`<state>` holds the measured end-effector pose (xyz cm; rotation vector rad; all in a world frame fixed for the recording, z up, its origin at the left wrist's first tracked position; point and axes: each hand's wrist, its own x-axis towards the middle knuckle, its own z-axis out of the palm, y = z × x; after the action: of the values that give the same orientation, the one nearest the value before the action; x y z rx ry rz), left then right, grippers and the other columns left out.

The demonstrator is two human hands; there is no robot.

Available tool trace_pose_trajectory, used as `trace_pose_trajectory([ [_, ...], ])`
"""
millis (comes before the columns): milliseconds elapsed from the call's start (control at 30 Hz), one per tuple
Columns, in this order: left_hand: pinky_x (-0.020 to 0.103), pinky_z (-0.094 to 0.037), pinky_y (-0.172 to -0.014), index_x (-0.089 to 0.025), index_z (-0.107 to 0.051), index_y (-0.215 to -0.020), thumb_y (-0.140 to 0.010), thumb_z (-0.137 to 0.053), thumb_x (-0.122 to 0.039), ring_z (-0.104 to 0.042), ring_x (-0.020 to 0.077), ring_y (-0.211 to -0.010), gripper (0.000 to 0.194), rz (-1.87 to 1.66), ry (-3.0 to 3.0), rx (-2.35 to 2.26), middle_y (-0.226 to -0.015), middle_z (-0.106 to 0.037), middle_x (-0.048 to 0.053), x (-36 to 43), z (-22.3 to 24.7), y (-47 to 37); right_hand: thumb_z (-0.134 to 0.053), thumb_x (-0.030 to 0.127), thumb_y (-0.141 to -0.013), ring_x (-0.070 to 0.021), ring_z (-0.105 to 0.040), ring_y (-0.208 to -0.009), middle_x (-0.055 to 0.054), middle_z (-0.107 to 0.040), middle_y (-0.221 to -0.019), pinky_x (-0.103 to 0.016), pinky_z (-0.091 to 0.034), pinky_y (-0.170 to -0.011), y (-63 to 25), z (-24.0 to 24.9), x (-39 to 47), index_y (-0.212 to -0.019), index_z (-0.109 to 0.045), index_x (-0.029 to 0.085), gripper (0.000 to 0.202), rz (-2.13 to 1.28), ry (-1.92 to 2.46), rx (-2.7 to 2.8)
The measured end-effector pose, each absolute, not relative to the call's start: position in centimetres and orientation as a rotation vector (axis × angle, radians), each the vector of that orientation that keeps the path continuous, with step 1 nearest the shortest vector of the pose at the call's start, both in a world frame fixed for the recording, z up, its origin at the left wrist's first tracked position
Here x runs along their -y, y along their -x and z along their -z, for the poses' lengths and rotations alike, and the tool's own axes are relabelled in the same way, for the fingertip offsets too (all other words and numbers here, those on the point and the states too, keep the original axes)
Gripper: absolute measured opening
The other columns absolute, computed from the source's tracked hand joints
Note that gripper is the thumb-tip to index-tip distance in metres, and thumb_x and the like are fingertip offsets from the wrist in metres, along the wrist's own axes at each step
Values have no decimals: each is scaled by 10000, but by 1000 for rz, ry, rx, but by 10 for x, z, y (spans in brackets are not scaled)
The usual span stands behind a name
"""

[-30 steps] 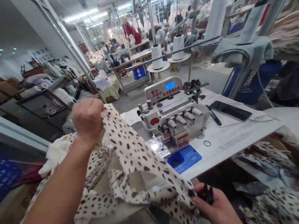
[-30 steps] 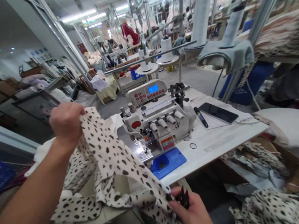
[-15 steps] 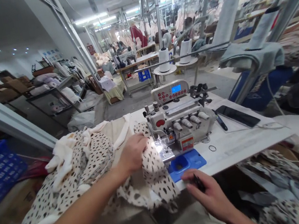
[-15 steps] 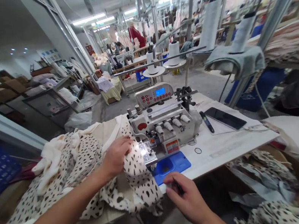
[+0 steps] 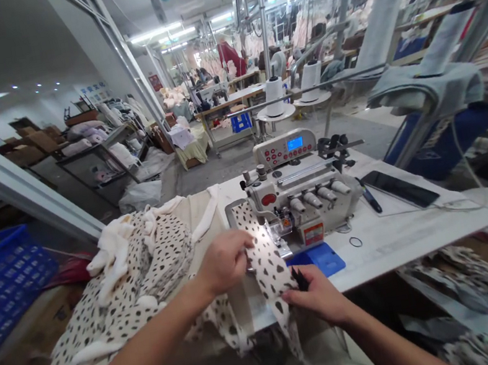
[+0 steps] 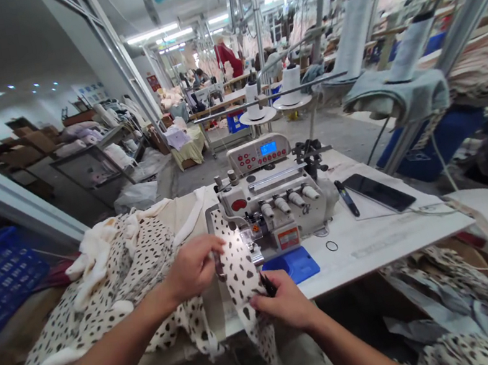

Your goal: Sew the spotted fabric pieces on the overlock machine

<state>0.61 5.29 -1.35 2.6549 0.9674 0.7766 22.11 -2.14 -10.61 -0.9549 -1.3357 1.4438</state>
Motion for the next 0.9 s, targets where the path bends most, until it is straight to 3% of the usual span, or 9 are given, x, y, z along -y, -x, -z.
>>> trace_pose_trajectory([
  [133,450,-476,-975,-133,-636,-1142,-896,-513,-187,-589,269,-1091,280,-624,-2778,-1220,-1144,-654,145,-84,20,-13,-747,347,-762,-155,-521,-639,16,-622,-674,-252,-430,-616,-232,106,16,-748,-719,151,199,-1456,871,1581],
  [233,490,-478,-918,-150,-676,-1066,-908,-571,-299,-580,287,-1001,241,-585,-2799,-1265,-1014,-637,132,-71,23,-15,-739,415,-787,-171,-539,-688,2,-640,-731,-275,-452,-662,-229,109,10,-823,-733,153,265,-1410,847,1528],
  [300,499,-471,-928,-170,-682,-1065,-916,-573,-320,-560,292,-1029,238,-602,-2807,-1269,-1039,-616,132,-50,25,-16,-726,450,-807,-161,-523,-662,4,-625,-706,-271,-445,-645,-223,112,7,-821,-729,151,300,-1409,861,1466],
  [500,438,-458,-1066,-175,-586,-1272,-948,-500,-180,-513,254,-1237,335,-718,-2764,-995,-1286,-577,140,2,40,-22,-758,501,-775,-151,-506,-646,12,-606,-672,-261,-437,-628,-212,123,5,-761,-719,156,347,-1282,916,1447],
  [600,465,-428,-1125,-139,-526,-1351,-936,-457,-99,-479,257,-1315,423,-767,-2819,-899,-1350,-569,150,5,52,-30,-776,498,-763,-146,-520,-625,2,-627,-667,-264,-454,-621,-212,133,5,-738,-710,151,354,-1271,922,1309],
  [900,512,-416,-1155,-88,-494,-1378,-950,-468,-142,-456,284,-1371,432,-805,-2887,-1058,-1405,-553,176,-4,61,-45,-792,451,-791,-134,-561,-583,-23,-682,-703,-258,-465,-586,-216,162,7,-852,-730,163,300,-1433,832,875],
])
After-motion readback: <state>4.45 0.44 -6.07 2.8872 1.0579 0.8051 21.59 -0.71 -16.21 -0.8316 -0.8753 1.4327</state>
